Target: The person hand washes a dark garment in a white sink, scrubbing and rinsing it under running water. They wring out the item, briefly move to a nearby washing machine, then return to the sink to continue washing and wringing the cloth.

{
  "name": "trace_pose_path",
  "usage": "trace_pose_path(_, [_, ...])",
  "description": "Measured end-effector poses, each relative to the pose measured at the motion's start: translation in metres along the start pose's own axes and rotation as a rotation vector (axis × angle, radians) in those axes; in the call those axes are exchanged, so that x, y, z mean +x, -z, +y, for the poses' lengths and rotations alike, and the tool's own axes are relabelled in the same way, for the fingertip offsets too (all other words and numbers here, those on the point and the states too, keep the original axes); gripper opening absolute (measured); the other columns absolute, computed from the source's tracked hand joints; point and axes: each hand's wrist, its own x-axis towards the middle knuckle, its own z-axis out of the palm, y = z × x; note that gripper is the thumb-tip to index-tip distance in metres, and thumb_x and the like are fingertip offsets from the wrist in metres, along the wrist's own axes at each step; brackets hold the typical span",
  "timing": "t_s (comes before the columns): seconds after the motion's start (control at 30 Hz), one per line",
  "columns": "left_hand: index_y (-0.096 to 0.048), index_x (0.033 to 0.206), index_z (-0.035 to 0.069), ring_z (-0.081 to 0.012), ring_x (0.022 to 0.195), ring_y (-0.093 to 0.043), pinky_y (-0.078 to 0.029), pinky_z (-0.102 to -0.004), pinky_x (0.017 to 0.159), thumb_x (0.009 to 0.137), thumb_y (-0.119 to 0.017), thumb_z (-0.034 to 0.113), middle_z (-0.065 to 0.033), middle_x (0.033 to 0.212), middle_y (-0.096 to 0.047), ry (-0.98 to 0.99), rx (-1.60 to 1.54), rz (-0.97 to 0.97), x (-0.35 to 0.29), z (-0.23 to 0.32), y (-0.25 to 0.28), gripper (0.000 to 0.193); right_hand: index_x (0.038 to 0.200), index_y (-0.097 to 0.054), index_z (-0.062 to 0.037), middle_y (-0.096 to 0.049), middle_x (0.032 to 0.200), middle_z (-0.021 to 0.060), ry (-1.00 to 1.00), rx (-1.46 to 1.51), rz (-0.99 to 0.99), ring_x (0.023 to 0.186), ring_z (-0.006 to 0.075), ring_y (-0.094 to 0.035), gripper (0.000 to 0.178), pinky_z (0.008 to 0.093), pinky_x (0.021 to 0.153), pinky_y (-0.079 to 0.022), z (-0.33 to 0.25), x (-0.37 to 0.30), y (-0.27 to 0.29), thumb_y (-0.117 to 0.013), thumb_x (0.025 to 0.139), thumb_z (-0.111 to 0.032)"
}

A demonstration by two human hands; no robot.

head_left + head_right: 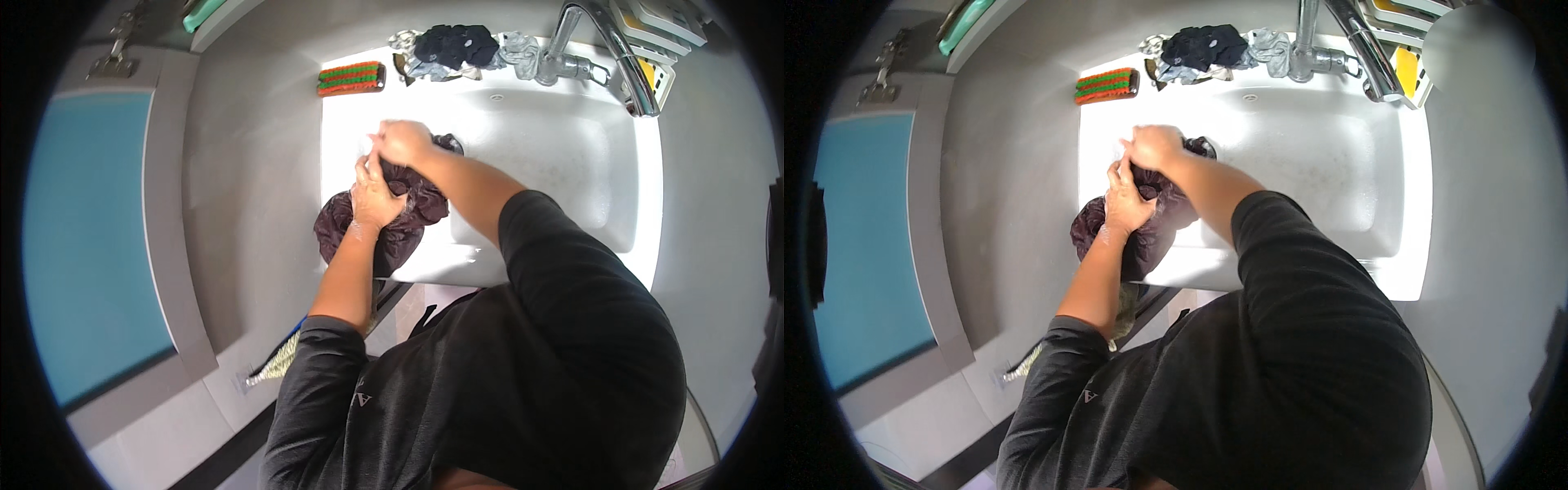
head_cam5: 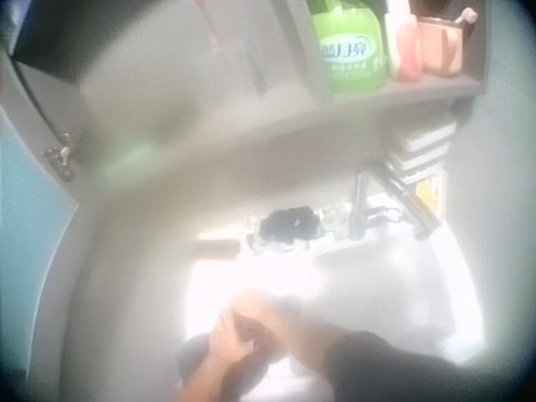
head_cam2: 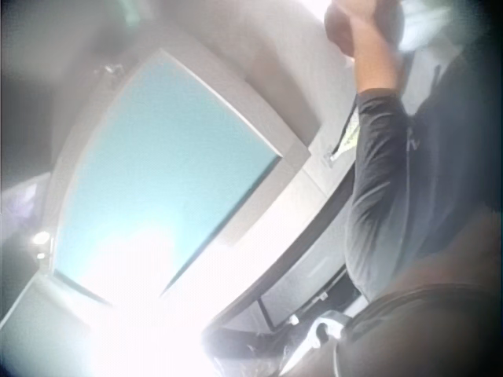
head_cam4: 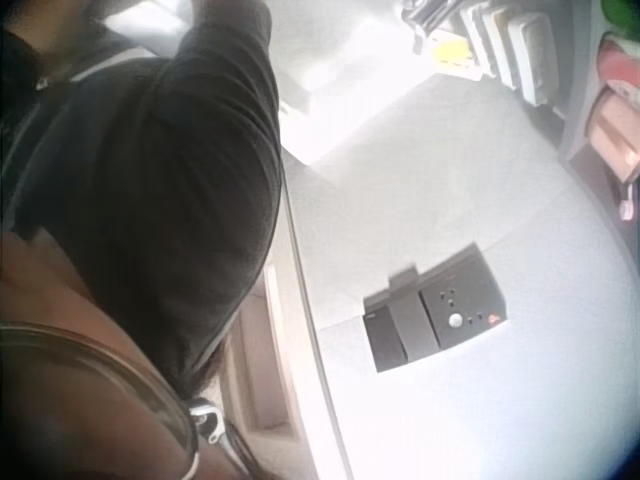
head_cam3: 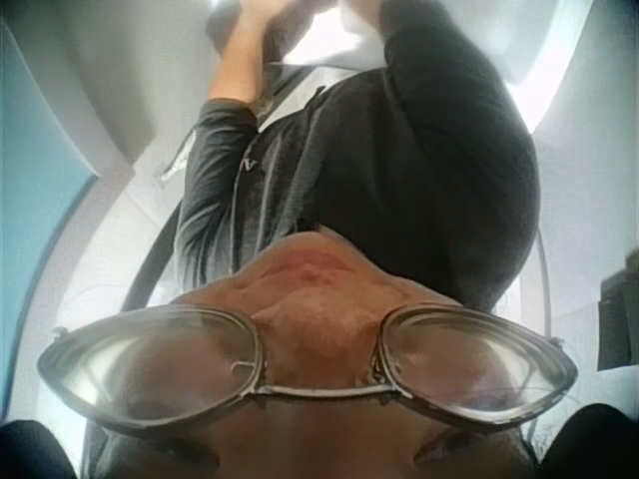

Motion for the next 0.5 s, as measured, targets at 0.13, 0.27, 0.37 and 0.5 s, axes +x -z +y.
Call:
trace_pose_path(0.13, [-0.046, 0.144, 0.019, -0.0415, 0.141, -0.026, -0.025, -0.0538, 0.112, 0.077, -0.067, 0.058, -0.0188, 0.155, -0.026, -0.436, 0.343, -0.043, -0.047, -0.019, 0.023, 0.08, 0.09, -0.066, -0.0055, -0.067, 0.092, 0.0127, 0.085, 0.213, 0.545, 0.093, 0.032, -0.063, 0.035, 0.0454, 0.083, -0.05, 0.055, 0.019, 0.03, -0.068, 0.085, -0.04])
trace_pose_path(0.27, [-0.049, 0.14, 0.016, -0.0382, 0.142, -0.027, -0.018, -0.0553, 0.115, 0.08, -0.064, 0.053, -0.0169, 0.153, -0.033, -0.381, 0.333, 0.0, -0.09, -0.017, 0.025, 0.072, 0.093, -0.068, -0.0107, -0.067, 0.101, 0.0108, -0.02, -0.015, 0.367, 0.102, 0.0308, -0.061, 0.019, 0.0444, 0.088, -0.048, 0.163, -0.057, 0.077, -0.069, 0.083, -0.027])
trace_pose_path(0.37, [-0.061, 0.123, 0.015, -0.0342, 0.14, -0.032, -0.019, -0.0539, 0.115, 0.073, -0.07, 0.042, -0.0127, 0.145, -0.042, -0.347, 0.198, 0.121, -0.108, -0.022, 0.009, 0.057, 0.113, -0.065, -0.012, -0.059, 0.124, 0.0117, -0.846, -0.167, 0.479, 0.11, 0.0276, -0.059, 0.031, 0.0445, 0.092, -0.047, 0.222, -0.129, 0.111, -0.065, 0.085, -0.026])
trace_pose_path(0.5, [-0.063, 0.112, 0.015, -0.0328, 0.134, -0.039, -0.023, -0.0529, 0.111, 0.068, -0.072, 0.035, -0.0119, 0.135, -0.051, -0.413, 0.142, 0.217, -0.098, -0.018, 0.006, 0.049, 0.112, -0.064, -0.0054, -0.062, 0.105, 0.01, -0.93, -0.625, 0.004, 0.1, 0.0245, -0.062, 0.031, 0.0441, 0.086, -0.05, 0.277, -0.166, 0.105, -0.059, 0.088, -0.024])
